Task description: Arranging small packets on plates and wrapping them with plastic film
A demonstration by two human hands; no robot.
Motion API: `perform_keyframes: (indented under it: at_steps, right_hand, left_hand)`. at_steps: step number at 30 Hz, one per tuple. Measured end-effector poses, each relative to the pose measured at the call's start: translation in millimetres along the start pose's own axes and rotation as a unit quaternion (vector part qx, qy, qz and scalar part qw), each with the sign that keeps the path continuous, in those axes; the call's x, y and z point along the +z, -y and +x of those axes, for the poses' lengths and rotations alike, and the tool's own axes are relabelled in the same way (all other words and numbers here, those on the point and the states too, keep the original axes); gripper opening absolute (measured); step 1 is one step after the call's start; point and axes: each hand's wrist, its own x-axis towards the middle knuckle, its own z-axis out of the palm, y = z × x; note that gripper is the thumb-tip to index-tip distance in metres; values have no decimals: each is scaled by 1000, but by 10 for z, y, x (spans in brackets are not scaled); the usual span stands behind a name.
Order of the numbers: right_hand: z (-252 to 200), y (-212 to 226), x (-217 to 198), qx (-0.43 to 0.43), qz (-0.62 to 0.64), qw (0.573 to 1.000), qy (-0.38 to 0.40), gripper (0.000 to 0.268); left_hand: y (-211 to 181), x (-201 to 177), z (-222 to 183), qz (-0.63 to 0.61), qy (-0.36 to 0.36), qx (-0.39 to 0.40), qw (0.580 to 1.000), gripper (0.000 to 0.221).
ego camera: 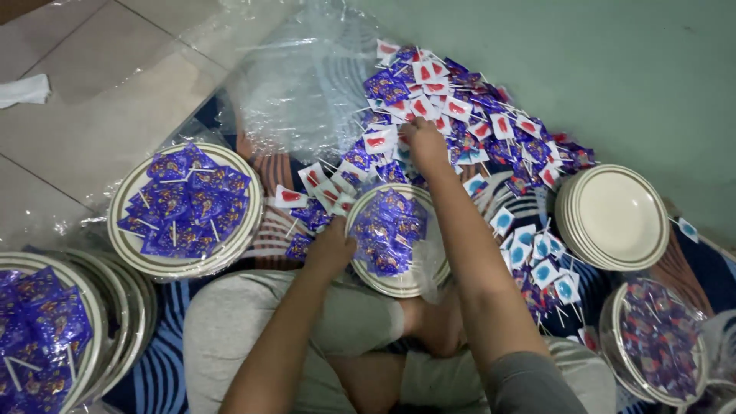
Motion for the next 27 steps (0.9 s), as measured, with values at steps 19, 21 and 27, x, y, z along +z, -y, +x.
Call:
perform_keyframes:
  at_steps: [19, 21, 27]
  right_hand:
    - [-2204, -1386, -881, 143, 100, 985, 13, 17]
    - [-2592, -964, -1360, 199, 121, 961, 146, 28]
    - [-2883, -839, -760, 81, 148, 977, 128, 19]
  left_hand:
    - [-28, 53, -46, 17, -58, 41, 997, 44]
    - [-105, 9, -175, -24, -52, 49, 997, 50]
    - [-70, 63, -155, 13, -48, 65, 997, 57]
